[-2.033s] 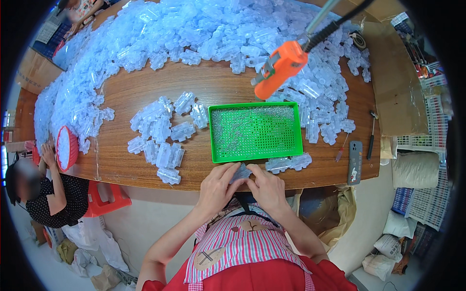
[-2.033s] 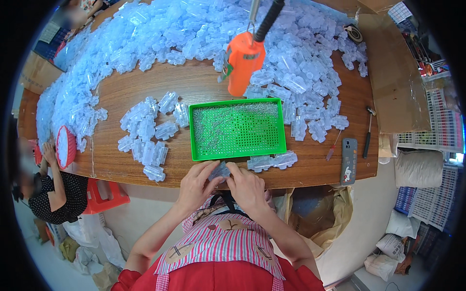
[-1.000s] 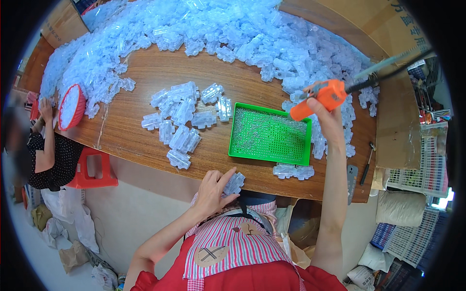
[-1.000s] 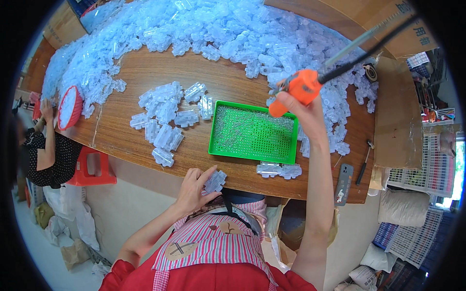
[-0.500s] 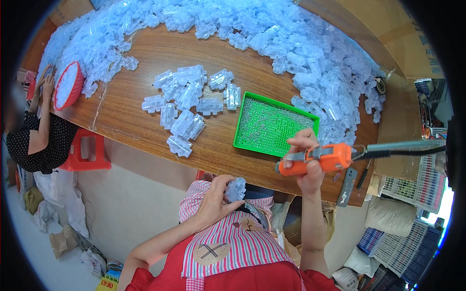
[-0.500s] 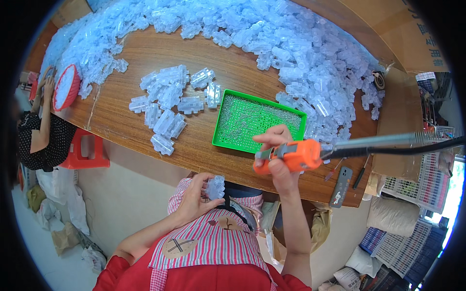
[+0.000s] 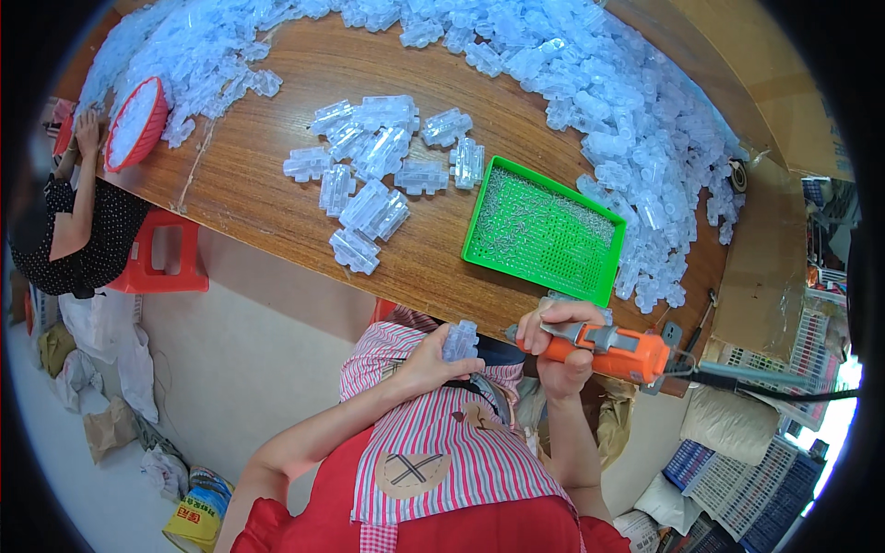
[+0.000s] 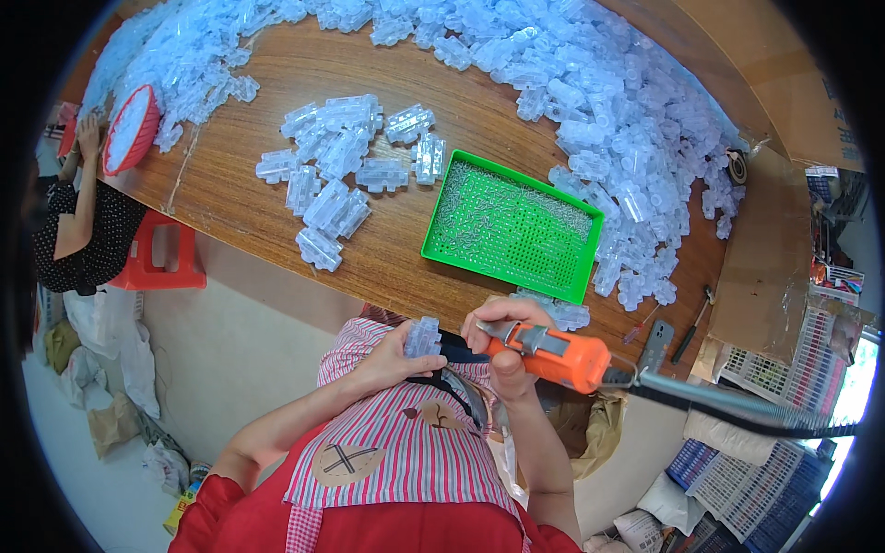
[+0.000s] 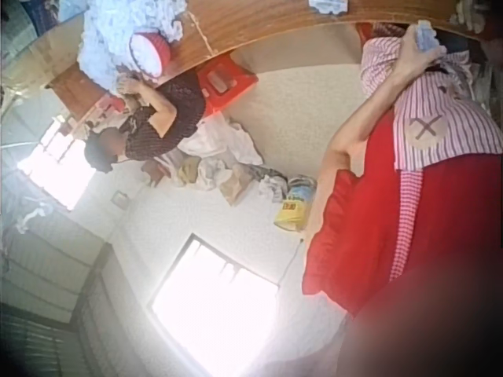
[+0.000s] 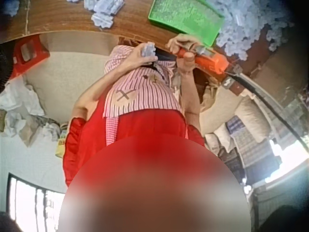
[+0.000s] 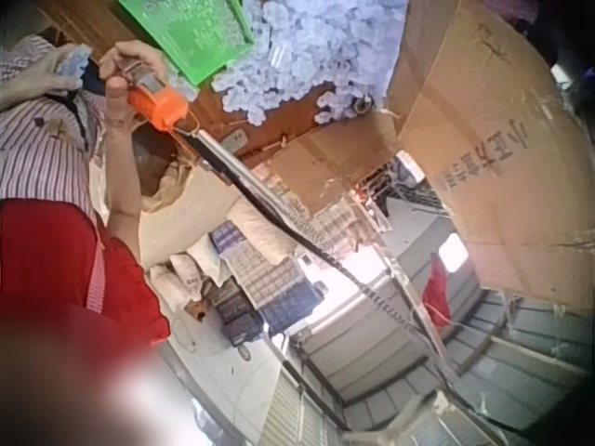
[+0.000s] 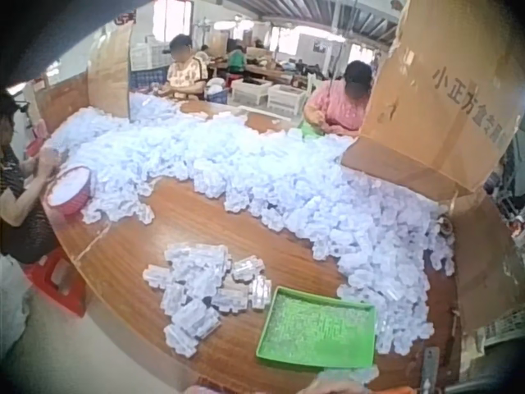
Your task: The person inserts screws from a tray into plastic casing parts by hand, fastens them using an electric screwdriver, and drops the assembled parts into a bag.
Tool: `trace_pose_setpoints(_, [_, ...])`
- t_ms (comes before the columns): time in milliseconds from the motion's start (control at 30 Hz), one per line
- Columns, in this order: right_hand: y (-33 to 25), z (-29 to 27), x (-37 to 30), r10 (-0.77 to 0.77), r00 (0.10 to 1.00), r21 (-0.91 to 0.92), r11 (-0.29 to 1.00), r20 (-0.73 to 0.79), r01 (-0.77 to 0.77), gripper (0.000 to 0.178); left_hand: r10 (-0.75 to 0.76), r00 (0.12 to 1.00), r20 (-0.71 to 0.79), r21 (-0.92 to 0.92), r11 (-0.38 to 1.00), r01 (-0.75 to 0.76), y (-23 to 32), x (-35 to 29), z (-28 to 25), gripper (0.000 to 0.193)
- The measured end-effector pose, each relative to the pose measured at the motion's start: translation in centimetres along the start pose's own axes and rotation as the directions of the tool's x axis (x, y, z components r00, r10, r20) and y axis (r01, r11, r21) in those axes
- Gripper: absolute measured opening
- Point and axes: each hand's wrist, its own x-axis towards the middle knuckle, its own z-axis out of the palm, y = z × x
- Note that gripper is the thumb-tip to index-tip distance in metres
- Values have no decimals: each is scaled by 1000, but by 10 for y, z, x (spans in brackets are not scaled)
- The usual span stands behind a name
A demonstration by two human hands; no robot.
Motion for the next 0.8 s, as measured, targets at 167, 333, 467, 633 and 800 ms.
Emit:
trace_pose_setpoints(167, [6, 11, -4, -65, 998, 28, 997, -9, 65, 76, 52, 988, 143, 4, 999, -53, -11, 7, 0, 42])
trace_pose_setpoints(333, [13, 12, -5, -58, 998, 27, 998, -17, 58, 78, 24, 984, 174, -211, 977, 13, -27, 15, -6, 43])
trace_pose_setpoints(467, [16, 14, -7, -82, 996, 37, 996, -28, 83, 78, 12, 990, 138, -296, 955, 30, -25, 13, 0, 42])
trace_pose_setpoints(633, [23, 15, -9, -74, 997, 32, 997, -17, 75, 76, -13, 992, 123, -323, 945, 53, -26, 14, 0, 40])
trace_pose_setpoints(800, [28, 12, -10, -52, 999, 32, 998, 15, 51, 76, -5, 995, 101, -319, 947, 37, -25, 14, 2, 39])
